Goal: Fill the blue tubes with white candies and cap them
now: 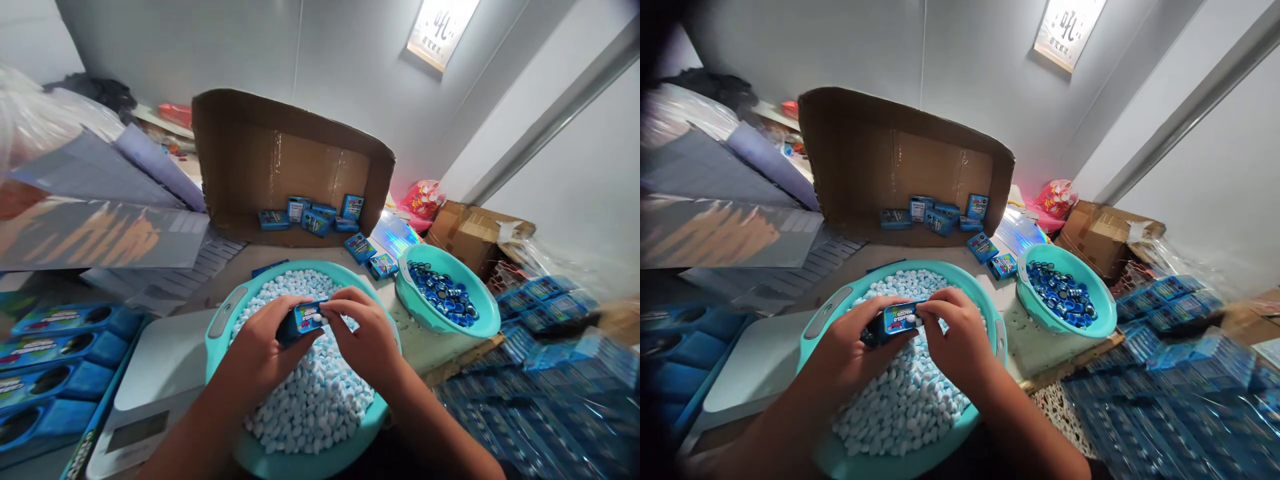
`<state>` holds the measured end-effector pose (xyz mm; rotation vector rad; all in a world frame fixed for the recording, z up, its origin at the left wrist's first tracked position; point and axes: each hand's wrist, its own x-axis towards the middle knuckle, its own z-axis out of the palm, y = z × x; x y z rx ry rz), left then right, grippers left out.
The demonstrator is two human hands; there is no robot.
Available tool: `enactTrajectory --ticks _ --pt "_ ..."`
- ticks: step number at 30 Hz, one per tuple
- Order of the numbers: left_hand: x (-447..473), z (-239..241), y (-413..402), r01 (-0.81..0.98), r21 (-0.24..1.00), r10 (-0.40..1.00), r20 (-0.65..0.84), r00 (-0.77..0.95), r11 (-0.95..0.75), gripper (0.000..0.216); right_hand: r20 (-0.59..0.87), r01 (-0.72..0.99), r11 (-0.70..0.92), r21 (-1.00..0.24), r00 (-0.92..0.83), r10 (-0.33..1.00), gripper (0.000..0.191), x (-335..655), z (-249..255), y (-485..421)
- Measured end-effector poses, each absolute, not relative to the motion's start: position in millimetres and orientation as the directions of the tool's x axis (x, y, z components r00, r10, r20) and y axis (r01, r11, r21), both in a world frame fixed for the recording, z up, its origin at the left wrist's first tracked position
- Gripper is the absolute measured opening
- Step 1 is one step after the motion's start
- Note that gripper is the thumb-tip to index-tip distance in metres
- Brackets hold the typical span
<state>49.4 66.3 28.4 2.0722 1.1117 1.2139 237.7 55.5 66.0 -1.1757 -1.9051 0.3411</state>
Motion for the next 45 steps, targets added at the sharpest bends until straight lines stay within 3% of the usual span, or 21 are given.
enactTrajectory --ticks 7,14,17,22,24,28,30,32,37,45 --pt "49 27 67 0.405 0.743 0.846 0.481 0.230 -0.532 0.035 0.530 0.459 0.521 -0.720 -0.122 0.839 0.012 232 69 56" --pt "49 28 68 0.427 0.737 0.851 0.479 0.217 -0.524 0.037 0.434 0.275 0.422 -0.864 -0.017 0.901 0.007 234 61 67" --pt "49 29 68 0.429 0.748 0.861 0.463 0.209 -0.506 0.039 0.441 0.332 0.423 -0.843 -0.023 0.897 0.005 233 64 69" --pt "50 31 66 0.443 0.757 0.876 0.441 0.196 -0.480 0.038 0.549 0.572 0.484 -0.662 -0.070 0.833 0.015 249 69 66" --pt "51 32 64 0.444 0.769 0.886 0.428 0.178 -0.460 0.039 0.436 0.671 0.398 -0.625 -0.123 0.891 0.024 263 65 64" --pt "52 33 64 0.441 0.778 0.892 0.423 0.160 -0.448 0.039 -0.040 0.788 0.289 -0.543 -0.368 0.929 0.059 283 49 57" --pt "52 32 64 0.438 0.777 0.890 0.428 0.158 -0.451 0.039 -0.125 0.829 0.325 -0.456 -0.421 0.898 0.078 283 42 52" --pt "52 32 65 0.436 0.778 0.890 0.429 0.156 -0.452 0.039 -0.129 0.840 0.367 -0.399 -0.447 0.885 0.086 278 39 49" --pt "52 33 65 0.428 0.783 0.891 0.427 0.158 -0.451 0.039 -0.130 0.833 0.380 -0.402 -0.463 0.877 0.054 266 40 50" --pt "50 29 67 0.423 0.770 0.877 0.442 0.186 -0.478 0.039 -0.060 0.745 0.397 -0.536 -0.503 0.862 0.009 270 35 51"
